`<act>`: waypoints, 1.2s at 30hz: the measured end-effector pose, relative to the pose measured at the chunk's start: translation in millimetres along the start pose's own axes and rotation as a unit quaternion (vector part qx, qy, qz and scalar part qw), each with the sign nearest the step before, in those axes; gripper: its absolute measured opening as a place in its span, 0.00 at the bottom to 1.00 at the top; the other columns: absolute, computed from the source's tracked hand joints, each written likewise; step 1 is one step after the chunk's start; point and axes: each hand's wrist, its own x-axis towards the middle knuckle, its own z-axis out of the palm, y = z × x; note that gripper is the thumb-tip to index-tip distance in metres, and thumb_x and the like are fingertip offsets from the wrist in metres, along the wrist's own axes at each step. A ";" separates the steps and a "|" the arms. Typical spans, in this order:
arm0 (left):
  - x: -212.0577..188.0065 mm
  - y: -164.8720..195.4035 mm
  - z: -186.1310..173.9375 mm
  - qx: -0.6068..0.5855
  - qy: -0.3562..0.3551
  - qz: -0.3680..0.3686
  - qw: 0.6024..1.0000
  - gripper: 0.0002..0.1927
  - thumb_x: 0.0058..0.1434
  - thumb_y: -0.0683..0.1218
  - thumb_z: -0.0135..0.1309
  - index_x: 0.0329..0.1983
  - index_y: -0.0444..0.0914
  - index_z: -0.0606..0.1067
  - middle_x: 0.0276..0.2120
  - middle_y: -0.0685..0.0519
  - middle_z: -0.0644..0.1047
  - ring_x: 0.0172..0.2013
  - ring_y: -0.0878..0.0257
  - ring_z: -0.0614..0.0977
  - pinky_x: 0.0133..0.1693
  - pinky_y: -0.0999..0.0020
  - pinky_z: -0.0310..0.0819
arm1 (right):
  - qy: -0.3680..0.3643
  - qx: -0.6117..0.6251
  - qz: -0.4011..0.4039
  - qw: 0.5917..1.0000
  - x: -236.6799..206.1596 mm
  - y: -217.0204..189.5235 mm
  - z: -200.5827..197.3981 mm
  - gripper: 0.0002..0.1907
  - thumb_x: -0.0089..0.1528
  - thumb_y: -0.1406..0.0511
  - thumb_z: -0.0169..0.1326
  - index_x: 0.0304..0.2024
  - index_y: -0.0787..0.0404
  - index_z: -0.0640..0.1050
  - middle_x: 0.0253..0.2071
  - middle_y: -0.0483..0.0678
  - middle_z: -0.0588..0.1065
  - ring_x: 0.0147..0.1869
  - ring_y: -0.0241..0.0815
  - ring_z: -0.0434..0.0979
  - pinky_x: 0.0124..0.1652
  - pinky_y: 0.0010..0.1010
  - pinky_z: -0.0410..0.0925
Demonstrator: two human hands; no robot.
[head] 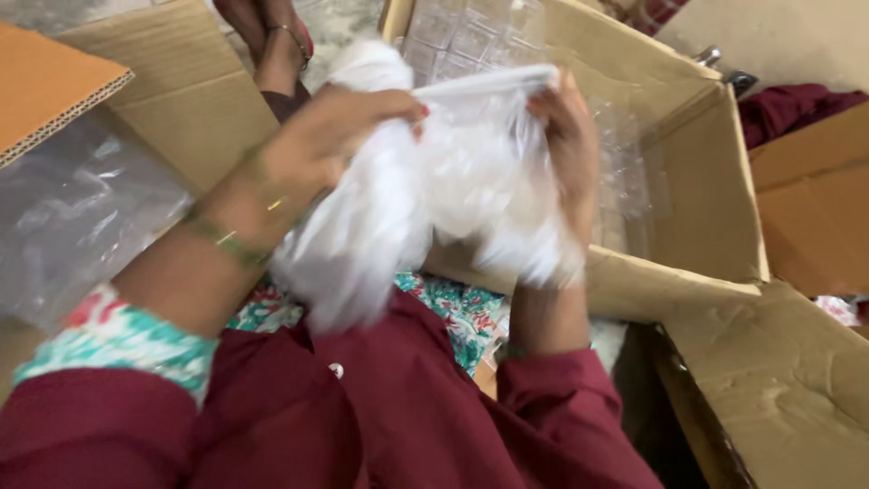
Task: The person sits on the floor and stuffs white packing material into clear plastic bags, then places the filled bags into clear plastic containers inside open cardboard boxes, working through the boxes one at a time.
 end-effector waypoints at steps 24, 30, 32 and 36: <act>-79.0 -60.4 21.8 0.054 0.499 -0.180 0.846 0.18 0.64 0.47 0.64 0.54 0.36 0.77 0.43 0.58 0.81 0.43 0.69 0.80 0.46 0.71 0.77 | -0.143 0.202 0.102 0.963 0.8 60.8 128.2 0.26 0.74 0.56 0.48 0.70 0.60 0.66 0.68 0.49 0.69 0.72 0.45 0.69 0.71 0.42 0.65; -200.3 28.1 -9.1 0.082 0.565 -0.392 0.721 0.08 0.65 0.43 0.61 0.43 0.34 0.79 0.33 0.54 0.79 0.30 0.66 0.78 0.30 0.67 0.72 | -0.197 0.326 0.101 0.919 -83.2 184.4 265.1 0.31 0.72 0.56 0.51 0.74 0.59 0.60 0.71 0.48 0.64 0.75 0.45 0.64 0.73 0.43 0.61; -227.4 36.0 1.3 0.081 0.594 -0.363 0.713 0.05 0.66 0.42 0.58 0.43 0.36 0.79 0.33 0.56 0.80 0.30 0.68 0.79 0.31 0.70 0.73 | -0.177 0.239 0.133 0.945 -99.5 201.2 286.3 0.30 0.72 0.57 0.51 0.73 0.60 0.60 0.69 0.48 0.65 0.72 0.42 0.65 0.70 0.37 0.62; -252.6 33.1 6.8 0.113 0.633 -0.354 0.680 0.03 0.64 0.39 0.58 0.41 0.36 0.77 0.32 0.56 0.78 0.31 0.69 0.79 0.31 0.70 0.77 | -0.146 0.325 0.227 0.906 -99.1 190.2 288.4 0.22 0.78 0.58 0.49 0.64 0.70 0.71 0.57 0.53 0.73 0.58 0.45 0.73 0.57 0.38 0.69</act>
